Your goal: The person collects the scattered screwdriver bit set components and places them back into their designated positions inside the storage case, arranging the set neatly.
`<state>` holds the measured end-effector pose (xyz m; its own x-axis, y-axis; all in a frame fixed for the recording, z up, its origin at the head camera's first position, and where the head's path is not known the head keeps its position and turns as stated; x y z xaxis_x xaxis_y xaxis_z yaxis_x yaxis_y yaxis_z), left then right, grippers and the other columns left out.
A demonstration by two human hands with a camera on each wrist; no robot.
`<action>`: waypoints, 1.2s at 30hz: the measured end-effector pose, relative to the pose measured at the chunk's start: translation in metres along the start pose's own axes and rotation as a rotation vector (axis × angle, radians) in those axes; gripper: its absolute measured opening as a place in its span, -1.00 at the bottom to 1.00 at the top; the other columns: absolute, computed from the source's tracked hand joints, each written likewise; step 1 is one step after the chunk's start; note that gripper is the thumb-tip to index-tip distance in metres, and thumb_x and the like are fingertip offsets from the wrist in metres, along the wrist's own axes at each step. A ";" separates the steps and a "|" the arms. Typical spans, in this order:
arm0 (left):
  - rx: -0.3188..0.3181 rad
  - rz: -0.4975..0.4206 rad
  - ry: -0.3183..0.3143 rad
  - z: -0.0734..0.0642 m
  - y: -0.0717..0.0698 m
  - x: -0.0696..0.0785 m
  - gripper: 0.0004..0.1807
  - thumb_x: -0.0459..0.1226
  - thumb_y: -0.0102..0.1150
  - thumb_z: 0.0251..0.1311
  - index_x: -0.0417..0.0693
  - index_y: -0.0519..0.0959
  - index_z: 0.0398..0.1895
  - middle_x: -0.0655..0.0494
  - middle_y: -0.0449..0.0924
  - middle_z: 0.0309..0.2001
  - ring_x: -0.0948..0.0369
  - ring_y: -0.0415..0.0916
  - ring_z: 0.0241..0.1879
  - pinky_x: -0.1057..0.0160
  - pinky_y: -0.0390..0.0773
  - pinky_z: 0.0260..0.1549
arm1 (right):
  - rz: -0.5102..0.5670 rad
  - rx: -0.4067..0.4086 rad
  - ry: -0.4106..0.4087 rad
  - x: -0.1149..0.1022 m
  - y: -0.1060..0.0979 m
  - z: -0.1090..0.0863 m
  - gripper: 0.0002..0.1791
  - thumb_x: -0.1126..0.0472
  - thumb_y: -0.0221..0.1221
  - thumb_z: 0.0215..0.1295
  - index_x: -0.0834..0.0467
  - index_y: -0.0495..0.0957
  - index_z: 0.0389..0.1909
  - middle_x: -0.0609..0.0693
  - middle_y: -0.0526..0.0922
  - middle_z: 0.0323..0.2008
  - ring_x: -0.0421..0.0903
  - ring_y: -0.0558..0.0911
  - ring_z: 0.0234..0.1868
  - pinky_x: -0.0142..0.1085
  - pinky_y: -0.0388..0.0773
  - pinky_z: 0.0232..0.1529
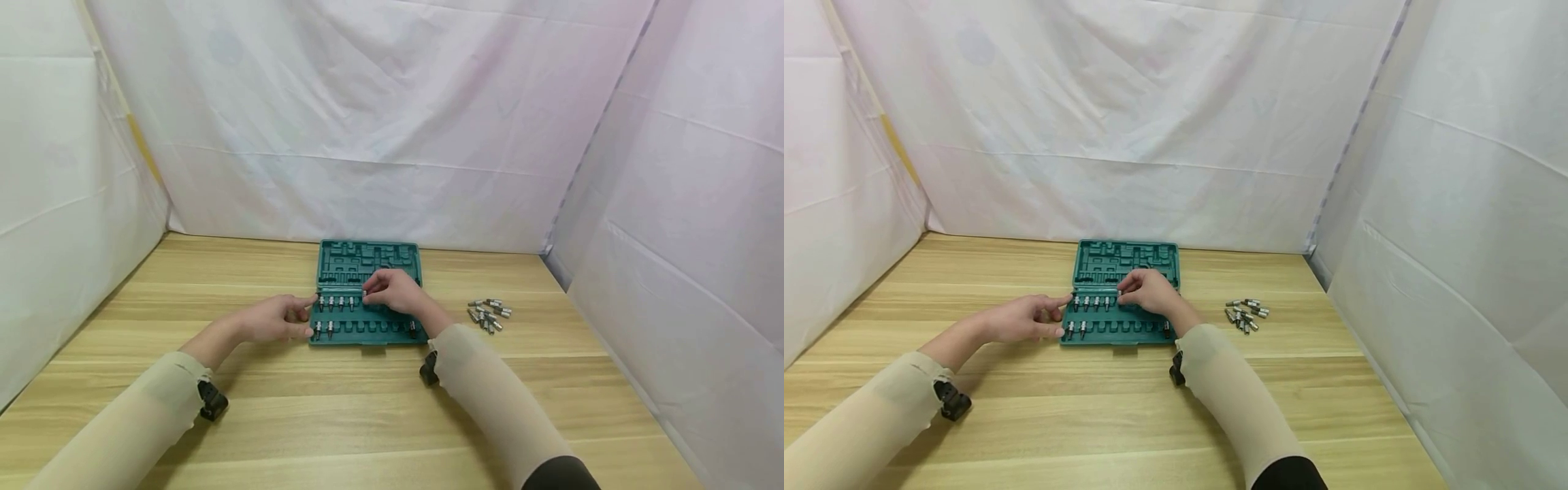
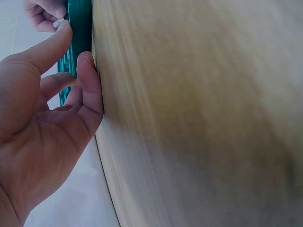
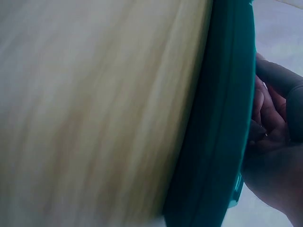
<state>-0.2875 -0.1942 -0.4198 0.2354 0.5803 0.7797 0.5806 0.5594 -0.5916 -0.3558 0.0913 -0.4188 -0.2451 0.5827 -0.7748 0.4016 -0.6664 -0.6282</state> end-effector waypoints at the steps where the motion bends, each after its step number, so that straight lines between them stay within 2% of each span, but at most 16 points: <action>1: 0.001 0.003 0.001 0.000 0.000 0.000 -0.06 -0.17 0.35 0.54 -0.29 0.05 0.76 -0.22 0.63 0.19 0.14 0.61 -0.15 0.14 0.69 -0.16 | -0.010 -0.002 0.001 -0.001 0.001 0.001 -0.78 0.13 0.44 0.49 0.04 0.76 0.08 -0.02 0.81 0.02 -0.06 0.74 0.08 -0.06 0.69 0.15; 16: 0.003 0.003 0.008 0.001 0.000 -0.001 -0.06 -0.17 0.35 0.55 -0.28 0.05 0.76 -0.22 0.63 0.19 0.14 0.60 -0.19 0.15 0.69 -0.18 | -0.138 0.002 0.043 -0.001 0.007 0.007 -0.80 0.06 0.43 0.50 -0.06 0.83 0.06 -0.09 0.80 0.02 -0.07 0.72 0.06 -0.07 0.70 0.13; 20: 0.002 -0.001 0.008 0.001 0.000 -0.002 -0.06 -0.18 0.34 0.55 -0.29 0.04 0.76 -0.24 0.61 0.19 0.14 0.60 -0.18 0.15 0.68 -0.18 | -0.145 -0.001 0.038 -0.001 0.007 0.008 -0.81 0.06 0.43 0.50 -0.05 0.81 0.05 -0.09 0.78 -0.05 -0.09 0.70 -0.01 -0.11 0.68 0.06; 26: 0.002 -0.006 0.019 0.000 0.000 -0.001 -0.06 -0.19 0.35 0.55 -0.31 0.04 0.76 -0.26 0.60 0.20 0.15 0.61 -0.17 0.14 0.69 -0.17 | -0.152 -0.005 0.049 -0.002 0.008 0.007 -0.86 0.07 0.44 0.49 -0.07 0.82 -0.01 -0.10 0.79 -0.01 -0.08 0.71 0.07 -0.06 0.70 0.16; 32: 0.005 0.002 0.001 0.000 0.000 -0.001 -0.06 -0.18 0.36 0.54 -0.29 0.05 0.76 -0.22 0.61 0.17 0.15 0.60 -0.14 0.15 0.69 -0.15 | -0.158 -0.018 0.039 -0.001 0.008 0.008 -0.85 0.05 0.44 0.50 -0.08 0.81 0.00 -0.09 0.77 -0.07 -0.09 0.68 -0.02 -0.10 0.67 0.07; 36: 0.003 0.000 0.007 0.000 0.000 -0.001 -0.06 -0.20 0.35 0.54 -0.30 0.04 0.76 -0.23 0.61 0.17 0.15 0.58 -0.17 0.18 0.68 -0.18 | -0.169 -0.019 0.040 -0.002 0.008 0.008 -0.88 0.05 0.43 0.50 -0.09 0.81 -0.04 -0.11 0.78 -0.02 -0.10 0.70 0.03 -0.09 0.69 0.13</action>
<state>-0.2875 -0.1949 -0.4200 0.2408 0.5757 0.7814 0.5780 0.5617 -0.5919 -0.3591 0.0813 -0.4231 -0.2752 0.7041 -0.6546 0.3748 -0.5484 -0.7475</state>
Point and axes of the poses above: each hand's wrist, its own z-axis towards the middle knuckle, its own y-axis out of the palm, x = y × z, the point moved 3 cm from there along z, towards the middle knuckle
